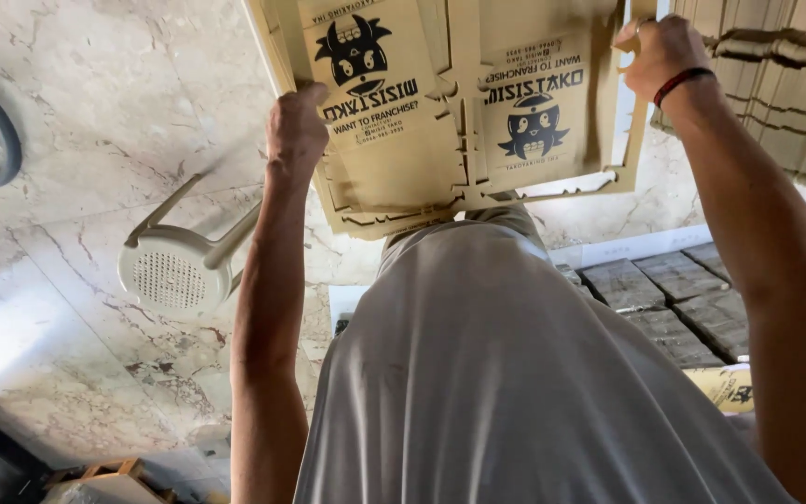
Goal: The person cuts flat cardboard sheets into smaller pieces using a utility knife on a white table. They repeatedly align, score, and snap the cardboard, then stack the cut pieces and discard offcuts into a green bin.
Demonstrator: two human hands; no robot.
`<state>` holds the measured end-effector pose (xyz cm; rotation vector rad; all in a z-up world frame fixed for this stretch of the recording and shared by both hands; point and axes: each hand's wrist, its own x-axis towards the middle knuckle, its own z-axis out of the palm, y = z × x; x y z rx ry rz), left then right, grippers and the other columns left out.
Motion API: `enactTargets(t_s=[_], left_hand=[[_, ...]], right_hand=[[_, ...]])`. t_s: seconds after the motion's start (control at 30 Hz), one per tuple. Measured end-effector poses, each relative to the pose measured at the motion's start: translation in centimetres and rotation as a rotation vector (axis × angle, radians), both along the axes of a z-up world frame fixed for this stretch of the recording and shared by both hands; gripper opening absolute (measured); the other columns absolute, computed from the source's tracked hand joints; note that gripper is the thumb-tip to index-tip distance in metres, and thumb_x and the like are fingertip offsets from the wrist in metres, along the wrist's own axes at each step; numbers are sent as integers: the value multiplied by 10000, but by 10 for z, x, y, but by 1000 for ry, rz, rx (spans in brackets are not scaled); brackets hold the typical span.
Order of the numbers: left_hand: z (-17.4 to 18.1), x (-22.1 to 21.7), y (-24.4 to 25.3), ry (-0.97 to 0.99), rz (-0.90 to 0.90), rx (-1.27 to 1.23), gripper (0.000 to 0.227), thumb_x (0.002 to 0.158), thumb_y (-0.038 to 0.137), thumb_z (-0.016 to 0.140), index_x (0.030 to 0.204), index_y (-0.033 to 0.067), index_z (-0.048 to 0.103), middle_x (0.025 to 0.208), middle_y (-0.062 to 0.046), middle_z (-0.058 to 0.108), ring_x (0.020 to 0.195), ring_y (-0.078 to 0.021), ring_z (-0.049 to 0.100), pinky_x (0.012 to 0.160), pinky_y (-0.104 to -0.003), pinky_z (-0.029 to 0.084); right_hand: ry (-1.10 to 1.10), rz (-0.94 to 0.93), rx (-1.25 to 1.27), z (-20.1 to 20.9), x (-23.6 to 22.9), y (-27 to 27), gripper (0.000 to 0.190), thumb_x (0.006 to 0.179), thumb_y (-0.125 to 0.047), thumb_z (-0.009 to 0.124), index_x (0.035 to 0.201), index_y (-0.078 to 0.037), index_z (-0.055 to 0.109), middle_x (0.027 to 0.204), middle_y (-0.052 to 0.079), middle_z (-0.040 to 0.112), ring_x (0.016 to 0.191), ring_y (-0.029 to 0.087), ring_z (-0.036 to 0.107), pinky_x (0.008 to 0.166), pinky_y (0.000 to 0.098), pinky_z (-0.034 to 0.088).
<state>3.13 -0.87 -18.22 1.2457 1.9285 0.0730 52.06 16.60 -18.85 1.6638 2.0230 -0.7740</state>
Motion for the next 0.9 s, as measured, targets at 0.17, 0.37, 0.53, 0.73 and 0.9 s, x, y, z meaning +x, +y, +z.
enactTargets(t_s=[0.17, 0.37, 0.53, 0.73, 0.9], left_hand=[[40, 0, 0, 10, 8, 89, 421, 947, -150, 492, 1259, 66, 672, 1298, -166, 672, 1031, -321, 719, 719, -373, 630], [103, -9, 1, 132, -141, 243, 419, 872, -256, 507, 1068, 76, 669, 1074, -175, 705, 806, -336, 721, 678, -464, 659], [179, -12, 0, 204, -228, 201, 480, 932, -199, 524, 1254, 141, 628, 1069, -233, 635, 669, -310, 707, 680, -468, 671], [273, -22, 8, 310, -240, 357, 588, 908, -211, 529, 1397, 102, 620, 1274, -298, 597, 652, -302, 729, 542, -374, 682], [303, -51, 64, 527, -289, 630, 425, 992, -101, 594, 1324, 135, 717, 1218, -248, 684, 675, -238, 737, 494, -329, 657]], right_hand=[[-92, 214, 234, 9, 18, -12, 514, 835, 72, 660, 1278, -159, 781, 1178, 258, 603, 835, 473, 719, 784, 488, 604], [-249, 230, 138, 143, -43, -22, 518, 914, 115, 646, 1396, -70, 686, 1203, 286, 604, 877, 419, 730, 824, 501, 661], [-302, 279, 162, 218, -57, -28, 531, 924, 60, 647, 1425, -115, 661, 1272, 271, 608, 899, 398, 754, 841, 501, 679], [-22, 478, 814, 208, 27, -6, 561, 865, -62, 855, 1417, -164, 849, 1407, 195, 663, 1196, 237, 706, 1008, 277, 595], [92, 390, 784, 223, 42, 70, 524, 1153, 105, 579, 1642, -7, 728, 889, 119, 577, 583, 224, 351, 577, 337, 329]])
